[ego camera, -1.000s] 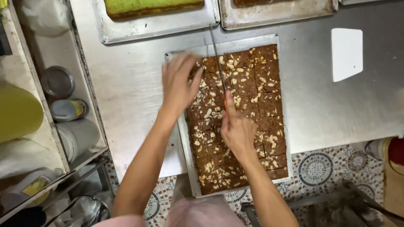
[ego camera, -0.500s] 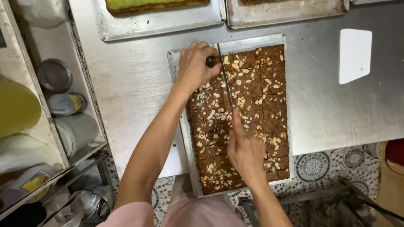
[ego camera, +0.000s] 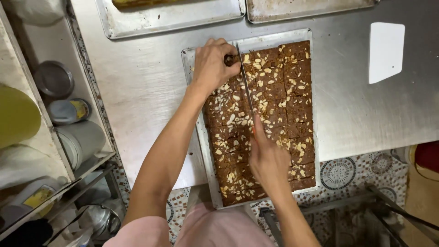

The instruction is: Cut a tray of brownies into squares using a knife and a scraper

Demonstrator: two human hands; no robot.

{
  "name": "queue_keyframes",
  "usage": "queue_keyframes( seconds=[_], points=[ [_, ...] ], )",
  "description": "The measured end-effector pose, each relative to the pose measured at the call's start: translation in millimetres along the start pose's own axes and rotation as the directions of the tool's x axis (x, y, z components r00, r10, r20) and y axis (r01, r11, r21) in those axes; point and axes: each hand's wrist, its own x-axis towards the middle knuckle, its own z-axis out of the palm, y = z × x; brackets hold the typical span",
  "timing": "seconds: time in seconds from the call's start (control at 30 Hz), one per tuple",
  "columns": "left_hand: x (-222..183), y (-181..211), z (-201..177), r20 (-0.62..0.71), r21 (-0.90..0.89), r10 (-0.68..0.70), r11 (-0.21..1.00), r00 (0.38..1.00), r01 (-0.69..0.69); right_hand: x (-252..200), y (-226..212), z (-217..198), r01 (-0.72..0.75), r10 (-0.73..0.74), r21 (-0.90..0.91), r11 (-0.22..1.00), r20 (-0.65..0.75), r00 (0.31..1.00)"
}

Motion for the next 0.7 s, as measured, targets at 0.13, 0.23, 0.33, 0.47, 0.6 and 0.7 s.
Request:
queue_keyframes(
  seconds=[0.13,0.23,0.33,0.47,0.6,0.7],
  points=[
    [0,-3,3,-0.008,0.0,0.04,0.999,0.999,-0.04,-17,15,20,-0.039,0.04,-0.019,0.999,0.02,0.999],
    [2,-3,3,-0.03,-0.002,0.05,0.999,0.998,-0.05,-15,21,38,-0.054,0.052,-0.057,0.997,-0.026,0.998],
    [0,-7,6,-0.075,-0.034,0.078,0.996,0.994,-0.08,-43,10,13,-0.004,0.003,-0.024,1.0,-0.031,1.0],
    [1,-7,9,-0.053,0.017,0.056,0.998,0.997,-0.055,-48,19,28,-0.006,0.005,-0.056,0.998,-0.018,1.0],
    [-2,0,2,-0.035,-0.037,0.023,0.999,0.999,-0.025,-68,3,-9,0.016,-0.016,-0.032,0.999,-0.011,1.0],
    [-1,-2,2,-0.048,-0.104,-0.004,0.995,0.999,-0.001,-63,8,-15,0.022,-0.02,-0.041,0.999,0.04,0.999]
  ],
)
